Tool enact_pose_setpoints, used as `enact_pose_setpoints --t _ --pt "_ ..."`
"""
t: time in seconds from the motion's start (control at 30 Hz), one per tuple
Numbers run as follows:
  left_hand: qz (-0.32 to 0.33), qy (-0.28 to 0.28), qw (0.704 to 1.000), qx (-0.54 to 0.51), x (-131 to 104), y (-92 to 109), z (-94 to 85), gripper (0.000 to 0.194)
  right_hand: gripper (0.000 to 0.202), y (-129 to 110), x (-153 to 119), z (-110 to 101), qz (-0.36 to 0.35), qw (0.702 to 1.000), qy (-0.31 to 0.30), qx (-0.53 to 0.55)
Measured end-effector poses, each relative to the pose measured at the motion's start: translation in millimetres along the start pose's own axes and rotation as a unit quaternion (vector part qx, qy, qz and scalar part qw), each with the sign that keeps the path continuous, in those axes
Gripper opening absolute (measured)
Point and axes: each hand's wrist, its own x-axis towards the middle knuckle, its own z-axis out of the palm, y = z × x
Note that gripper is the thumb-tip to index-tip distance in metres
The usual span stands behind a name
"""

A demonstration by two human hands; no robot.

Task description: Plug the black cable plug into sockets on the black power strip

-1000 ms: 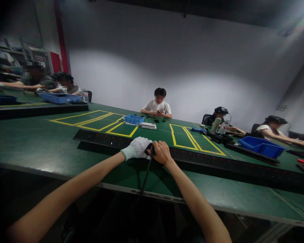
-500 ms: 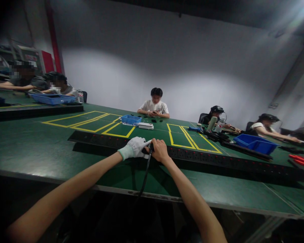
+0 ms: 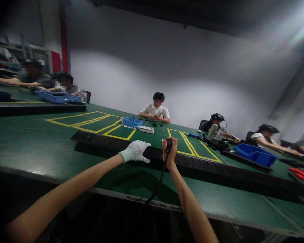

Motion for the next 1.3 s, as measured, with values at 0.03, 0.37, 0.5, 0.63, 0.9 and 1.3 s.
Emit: enact_pose_setpoints --t 0.03,0.37,0.5,0.63,0.9,1.3 --pt "-0.001 0.002 1.0 -0.001 -2.0 -2.1 -1.8 0.091 0.024 -0.5 -0.5 3.3 -0.001 1.0 -0.006 0.007" --pt "-0.038 -0.004 0.999 -0.004 -33.6 -43.1 -13.9 0.081 0.028 -29.2 -0.7 46.4 -0.106 0.972 -0.203 -0.046" --pt "-0.037 -0.005 0.999 -0.003 -32.4 -41.8 -13.5 0.081 0.029 -32.2 3.2 51.6 -0.147 0.953 -0.25 -0.092" --pt "-0.036 -0.008 0.999 -0.004 -30.9 -42.4 -12.5 0.079 0.03 -30.3 17.7 49.8 -0.182 0.936 -0.272 -0.129" --pt "-0.036 -0.014 0.999 -0.006 -30.3 -42.2 -14.2 0.075 0.033 -38.5 5.9 48.6 -0.231 0.916 -0.279 -0.172" --pt "-0.029 -0.01 1.0 0.0 -30.3 -42.5 -13.9 0.075 0.034 -39.3 6.9 51.3 -0.256 0.909 -0.246 -0.219"
